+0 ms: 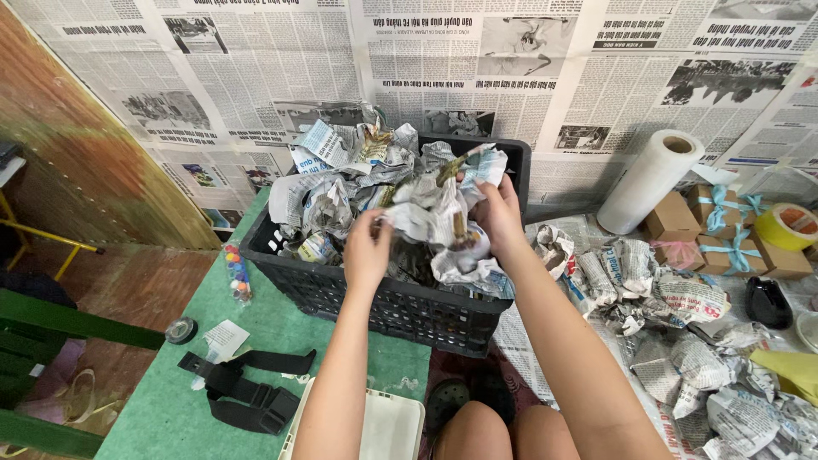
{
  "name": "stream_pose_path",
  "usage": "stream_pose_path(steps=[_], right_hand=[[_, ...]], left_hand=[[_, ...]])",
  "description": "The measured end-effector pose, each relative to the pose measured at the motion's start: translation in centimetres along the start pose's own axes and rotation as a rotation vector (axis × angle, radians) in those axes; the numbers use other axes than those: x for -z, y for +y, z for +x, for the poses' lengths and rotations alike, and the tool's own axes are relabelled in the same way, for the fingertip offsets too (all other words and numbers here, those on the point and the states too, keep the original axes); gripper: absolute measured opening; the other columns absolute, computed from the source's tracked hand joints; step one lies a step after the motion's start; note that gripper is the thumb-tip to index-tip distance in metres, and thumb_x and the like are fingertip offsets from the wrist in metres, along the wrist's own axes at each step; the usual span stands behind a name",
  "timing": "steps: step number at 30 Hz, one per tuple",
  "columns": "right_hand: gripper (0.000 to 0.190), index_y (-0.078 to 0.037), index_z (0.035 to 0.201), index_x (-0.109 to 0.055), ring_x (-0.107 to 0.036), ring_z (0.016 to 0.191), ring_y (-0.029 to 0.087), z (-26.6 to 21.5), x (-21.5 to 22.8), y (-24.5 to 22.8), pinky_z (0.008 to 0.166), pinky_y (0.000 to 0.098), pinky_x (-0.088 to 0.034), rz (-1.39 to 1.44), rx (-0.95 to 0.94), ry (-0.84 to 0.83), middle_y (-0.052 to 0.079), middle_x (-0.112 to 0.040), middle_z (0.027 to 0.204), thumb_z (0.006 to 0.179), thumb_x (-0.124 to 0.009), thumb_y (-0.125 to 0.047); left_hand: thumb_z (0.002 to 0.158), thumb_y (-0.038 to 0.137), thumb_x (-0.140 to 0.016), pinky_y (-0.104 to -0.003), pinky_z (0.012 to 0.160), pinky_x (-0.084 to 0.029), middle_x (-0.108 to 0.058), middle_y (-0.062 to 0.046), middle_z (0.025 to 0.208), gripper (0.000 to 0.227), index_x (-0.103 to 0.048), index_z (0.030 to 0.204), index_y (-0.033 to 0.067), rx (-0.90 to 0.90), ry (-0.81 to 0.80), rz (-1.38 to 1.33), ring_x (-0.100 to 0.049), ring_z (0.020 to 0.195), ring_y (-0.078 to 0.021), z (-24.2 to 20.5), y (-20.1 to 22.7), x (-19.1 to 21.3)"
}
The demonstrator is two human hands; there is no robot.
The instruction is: The person wraps small ceramic items, including a cup and a saucer, using newspaper. They fold the paper around each item and place the wrapped bundles on the table.
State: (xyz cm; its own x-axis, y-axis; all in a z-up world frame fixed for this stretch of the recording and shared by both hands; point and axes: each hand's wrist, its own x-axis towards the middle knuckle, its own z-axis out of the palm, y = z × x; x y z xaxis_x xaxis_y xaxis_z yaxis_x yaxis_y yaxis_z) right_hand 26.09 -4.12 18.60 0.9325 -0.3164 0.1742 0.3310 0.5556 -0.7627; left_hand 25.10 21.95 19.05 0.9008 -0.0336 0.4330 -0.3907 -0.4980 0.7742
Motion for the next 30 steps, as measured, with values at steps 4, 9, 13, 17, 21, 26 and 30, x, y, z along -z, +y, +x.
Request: stream_pose_path(steps=[4, 9, 13, 17, 21, 26, 30], right_hand=[[0.029, -0.005, 0.125, -0.047, -0.070, 0.108, 0.029, 0.2, 0.2, 0.0, 0.093, 0.0431, -0.060, 0.015, 0.095, 0.071, 0.018, -0.068, 0.120, 0.100, -0.059, -0.013], [0.038, -0.001, 0.127, -0.038, -0.072, 0.103, 0.034, 0.6, 0.9, 0.1, 0.086, 0.0437, -0.062, -0.207, -0.043, 0.293, 0.018, -0.067, 0.119, 0.101, -0.058, -0.021], [0.038, -0.008, 0.135, -0.051, -0.069, 0.115, 0.027, 1.2, 1.3, 1.6, 0.094, 0.0395, -0.059, -0.434, -0.244, 0.079, 0.011, -0.066, 0.127, 0.101, -0.047, -0.022], [0.035, -0.007, 0.122, -0.071, -0.069, 0.115, 0.028, 0.4, 2.1, 4.4, 0.100, 0.0398, -0.054, -1.268, -0.153, -0.499, 0.013, -0.070, 0.125, 0.092, -0.062, -0.023], [0.048, -0.018, 0.129, -0.069, -0.064, 0.120, 0.026, -0.6, 2.5, 6.3, 0.101, 0.0400, -0.050, -1.654, -0.589, -1.040, 0.006, -0.068, 0.133, 0.088, -0.069, -0.041], [0.060, 0.006, 0.124, -0.068, -0.073, 0.112, 0.035, -0.2, 2.5, 6.2, 0.099, 0.0448, -0.057, -1.939, -0.639, -0.707, 0.024, -0.074, 0.120, 0.092, -0.069, -0.044], [0.068, 0.006, 0.142, -0.045, -0.051, 0.127, 0.048, -1.2, -0.3, 3.8, 0.108, 0.0521, -0.044, -1.571, 0.028, -0.230, 0.033, -0.047, 0.142, 0.096, -0.065, -0.040]], left_hand=[[0.110, 0.023, -0.056, -0.039, 0.073, -0.054, -0.072, -0.013, 0.090, 0.020, -0.061, 0.115, 0.0040, 0.117, 0.216, -0.221, -0.071, 0.083, -0.0290, 0.4, -1.7, -0.2], [0.110, 0.020, -0.043, -0.039, 0.065, -0.063, -0.057, -0.018, 0.108, 0.021, -0.039, 0.120, 0.0015, 0.186, 0.414, -0.785, -0.075, 0.080, -0.0307, 1.0, -2.8, -0.6], [0.108, 0.017, -0.036, -0.045, 0.081, -0.066, -0.052, -0.024, 0.127, 0.019, -0.028, 0.120, 0.0040, 0.186, 0.555, -0.988, -0.076, 0.093, -0.0345, 1.1, -3.3, -0.3], [0.112, 0.013, -0.034, -0.046, 0.104, -0.055, -0.040, -0.025, 0.142, 0.018, -0.028, 0.124, 0.0020, -0.006, 0.646, -0.881, -0.063, 0.126, -0.0358, 0.6, -3.4, -0.6], [0.113, 0.011, -0.036, -0.045, 0.115, -0.051, -0.029, -0.025, 0.157, 0.016, -0.031, 0.123, -0.0006, -0.072, 0.732, -0.738, -0.045, 0.143, -0.0357, 0.4, -3.1, -0.7], [0.115, 0.011, -0.040, -0.042, 0.119, -0.044, -0.027, -0.023, 0.165, 0.015, -0.035, 0.123, -0.0001, -0.111, 0.732, -0.551, -0.039, 0.150, -0.0336, 0.0, -3.0, -0.5], [0.112, 0.013, -0.048, -0.038, 0.113, -0.044, -0.044, -0.025, 0.146, 0.019, -0.042, 0.126, 0.0009, 0.023, 0.499, -0.430, -0.049, 0.135, -0.0341, -0.5, -3.1, -0.6]])
